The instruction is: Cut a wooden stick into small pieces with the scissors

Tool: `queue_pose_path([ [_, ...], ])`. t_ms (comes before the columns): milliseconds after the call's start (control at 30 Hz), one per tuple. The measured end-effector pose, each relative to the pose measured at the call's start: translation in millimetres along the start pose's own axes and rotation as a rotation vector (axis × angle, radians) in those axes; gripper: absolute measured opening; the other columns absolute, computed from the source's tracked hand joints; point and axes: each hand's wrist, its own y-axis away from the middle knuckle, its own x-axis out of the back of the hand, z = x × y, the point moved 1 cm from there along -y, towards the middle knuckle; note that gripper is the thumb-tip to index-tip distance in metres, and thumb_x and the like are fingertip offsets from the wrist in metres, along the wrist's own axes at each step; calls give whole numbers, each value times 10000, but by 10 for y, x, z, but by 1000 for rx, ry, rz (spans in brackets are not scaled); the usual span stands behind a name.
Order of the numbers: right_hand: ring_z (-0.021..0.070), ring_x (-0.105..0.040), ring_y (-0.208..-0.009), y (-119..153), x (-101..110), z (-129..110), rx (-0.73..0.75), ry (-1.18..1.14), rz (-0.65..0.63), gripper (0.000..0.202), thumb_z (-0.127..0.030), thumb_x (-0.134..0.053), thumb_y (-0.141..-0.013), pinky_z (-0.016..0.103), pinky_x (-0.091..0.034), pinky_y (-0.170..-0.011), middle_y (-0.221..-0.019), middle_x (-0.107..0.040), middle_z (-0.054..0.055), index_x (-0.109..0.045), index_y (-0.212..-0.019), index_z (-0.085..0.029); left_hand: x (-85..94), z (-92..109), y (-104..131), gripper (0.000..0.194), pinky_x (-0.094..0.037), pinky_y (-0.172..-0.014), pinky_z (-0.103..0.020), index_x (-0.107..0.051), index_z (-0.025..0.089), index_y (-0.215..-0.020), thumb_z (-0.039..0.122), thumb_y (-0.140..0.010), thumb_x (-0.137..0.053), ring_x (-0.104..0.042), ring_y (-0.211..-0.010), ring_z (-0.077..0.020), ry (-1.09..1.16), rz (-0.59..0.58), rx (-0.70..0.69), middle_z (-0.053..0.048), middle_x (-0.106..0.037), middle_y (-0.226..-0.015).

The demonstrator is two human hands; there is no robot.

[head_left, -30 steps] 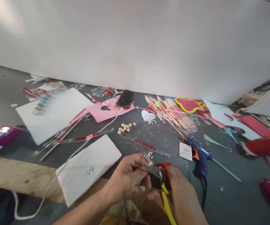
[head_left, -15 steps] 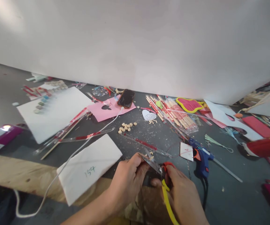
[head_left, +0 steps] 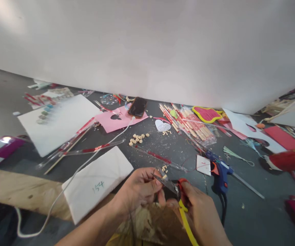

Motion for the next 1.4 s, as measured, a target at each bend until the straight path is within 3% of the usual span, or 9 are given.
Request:
queue_pose_path([
  [200, 209, -616, -656, 13, -51, 48, -43, 110, 27, 290, -434, -533, -759, 277, -452, -547, -729, -634, 59, -516, -903, -183, -37, 5, 25, 59, -334, -470, -196, -582, 171, -758, 181, -774, -526, -485, -483, -94, -563, 316, -286, -8, -636, -648],
  [300, 209, -622, -697, 12, -46, 39, -24, 112, 34, 285, -431, -523, -773, 277, -461, -572, -784, -640, 74, -505, -920, -187, -32, -16, 40, 112, -384, -552, -215, -584, 176, -737, 138, -782, -488, -562, -588, -133, -672, 353, -340, -11, -643, -659],
  [467, 198, -609, -678, 1, -6, 0, -22, 81, 3, 207, -367, -532, -753, 280, -463, -565, -746, -616, 51, -490, -864, -197, -40, 30, 27, 111, -371, -531, -212, -533, 156, -714, 219, -798, -497, -537, -537, -121, -480, 228, -235, -21, -632, -580],
  [700, 217, -616, -803, -3, 2, -10, -3, 45, 15, 332, -301, -567, -666, 290, -487, -625, -872, -628, 83, -474, -961, -180, -25, 4, -29, 269, -171, -380, -174, -514, 147, -672, 392, -698, -620, -273, -341, -31, -93, 107, -95, -1, -597, -475],
  [867, 217, -610, -798, -10, 20, -25, -5, 21, 13, 323, -287, -566, -658, 291, -479, -623, -864, -623, 75, -473, -952, -192, -1, -18, -44, 237, -99, -345, -176, -515, 151, -666, 338, -644, -658, -230, -288, -21, 34, 85, 24, -8, -599, -421],
  [1067, 204, -594, -707, 15, -16, -17, -27, -10, 1, 235, -358, -578, -706, 291, -458, -587, -776, -602, 51, -474, -851, -205, 15, -17, -38, 221, -61, -307, -185, -466, 166, -629, 277, -628, -657, -173, -248, -13, 89, -33, 171, 2, -587, -403],
  [1167, 216, -597, -776, 30, -55, -2, -34, 5, 4, 286, -375, -566, -741, 309, -467, -644, -846, -609, 74, -473, -938, -189, 3, -8, -27, 232, -142, -324, -163, -472, 164, -647, 313, -657, -650, -248, -273, -21, -15, 17, 79, 8, -584, -420],
  [1300, 230, -597, -795, 13, -44, -25, -48, 22, -39, 294, -349, -544, -749, 329, -474, -656, -864, -612, 91, -465, -970, -172, -1, 30, 18, 108, -382, -507, -191, -534, 154, -688, 241, -740, -571, -554, -512, -113, -410, 186, -190, -13, -624, -539],
  [1400, 247, -587, -880, -5, -3, -54, -25, 22, -57, 385, -311, -573, -697, 343, -476, -712, -951, -606, 116, -452, -1027, -155, 9, 23, 48, 84, -410, -576, -216, -565, 163, -707, 162, -771, -512, -593, -600, -139, -682, 279, -299, -13, -649, -612],
])
